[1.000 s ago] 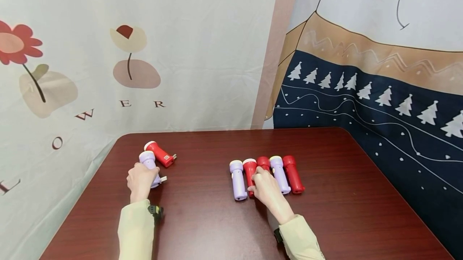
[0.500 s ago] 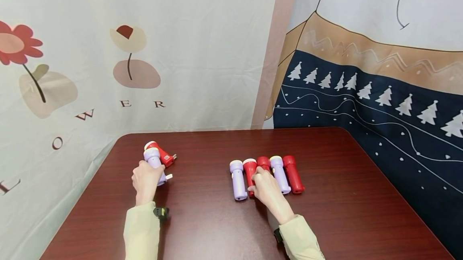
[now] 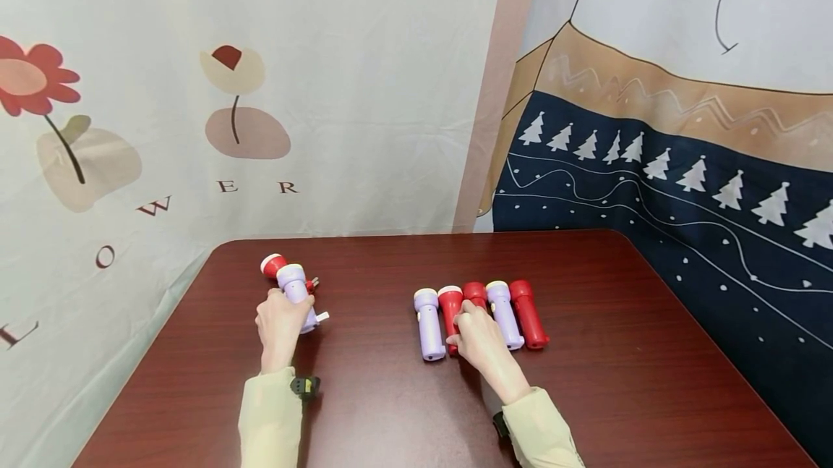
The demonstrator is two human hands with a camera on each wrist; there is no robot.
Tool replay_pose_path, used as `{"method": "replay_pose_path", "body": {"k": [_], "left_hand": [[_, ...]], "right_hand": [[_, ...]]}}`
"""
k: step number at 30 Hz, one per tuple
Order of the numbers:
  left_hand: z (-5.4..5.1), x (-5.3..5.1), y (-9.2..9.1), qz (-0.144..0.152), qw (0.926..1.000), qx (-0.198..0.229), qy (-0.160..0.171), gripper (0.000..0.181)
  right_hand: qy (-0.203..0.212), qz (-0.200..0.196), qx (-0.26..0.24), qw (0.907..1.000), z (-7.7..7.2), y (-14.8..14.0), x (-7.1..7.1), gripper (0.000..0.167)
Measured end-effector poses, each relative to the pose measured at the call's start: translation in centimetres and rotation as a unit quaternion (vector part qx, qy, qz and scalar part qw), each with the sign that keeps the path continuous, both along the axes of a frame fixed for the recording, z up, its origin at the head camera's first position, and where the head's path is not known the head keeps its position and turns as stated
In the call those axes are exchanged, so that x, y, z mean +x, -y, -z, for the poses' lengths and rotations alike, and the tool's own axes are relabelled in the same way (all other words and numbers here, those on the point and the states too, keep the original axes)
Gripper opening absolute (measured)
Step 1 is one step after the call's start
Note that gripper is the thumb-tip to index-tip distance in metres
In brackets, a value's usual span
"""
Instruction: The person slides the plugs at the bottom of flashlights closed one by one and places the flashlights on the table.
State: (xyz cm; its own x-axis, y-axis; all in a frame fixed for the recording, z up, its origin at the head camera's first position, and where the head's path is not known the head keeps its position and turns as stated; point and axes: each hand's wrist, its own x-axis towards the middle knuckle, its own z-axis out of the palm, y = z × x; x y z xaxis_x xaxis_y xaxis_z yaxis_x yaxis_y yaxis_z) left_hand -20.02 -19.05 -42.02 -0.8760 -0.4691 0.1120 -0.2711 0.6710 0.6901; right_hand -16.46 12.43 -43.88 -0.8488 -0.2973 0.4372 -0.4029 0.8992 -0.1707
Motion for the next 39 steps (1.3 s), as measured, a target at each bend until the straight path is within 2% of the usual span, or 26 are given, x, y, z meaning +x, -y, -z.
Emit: {"method": "replay_pose_path", "body": {"k": [5,12,24,33,39], "left_hand": [[0.0,0.1,-1.0,0.011,0.9997,0.020,-0.004,0.050],[-0.5,0.1,-2.5,0.038,0.9987,0.032,-0.006,0.047],[-1.4,0.0,-5.0,0.081,0.9949,0.060,0.004,0.061],[-1.0,0.0,-7.0,0.101,0.9910,0.087,0.000,0.060],[-0.5,-0.1,-8.4,0.108,0.9893,0.098,-0.007,0.059]], "right_hand": [[0.001,-0.003,-0.003,1.0000,0.0,0.0,0.0,0.027],[0.008,-0.004,-0.007,0.9999,-0.1,-0.1,0.0,0.031],[0.011,0.009,0.008,0.9999,-0.2,0.0,0.2,0.024],[0.012,0.019,0.017,0.9996,-0.1,0.1,0.1,0.029],[-0.008,0.020,0.023,0.9995,-0.2,0.1,0.1,0.032]]}}
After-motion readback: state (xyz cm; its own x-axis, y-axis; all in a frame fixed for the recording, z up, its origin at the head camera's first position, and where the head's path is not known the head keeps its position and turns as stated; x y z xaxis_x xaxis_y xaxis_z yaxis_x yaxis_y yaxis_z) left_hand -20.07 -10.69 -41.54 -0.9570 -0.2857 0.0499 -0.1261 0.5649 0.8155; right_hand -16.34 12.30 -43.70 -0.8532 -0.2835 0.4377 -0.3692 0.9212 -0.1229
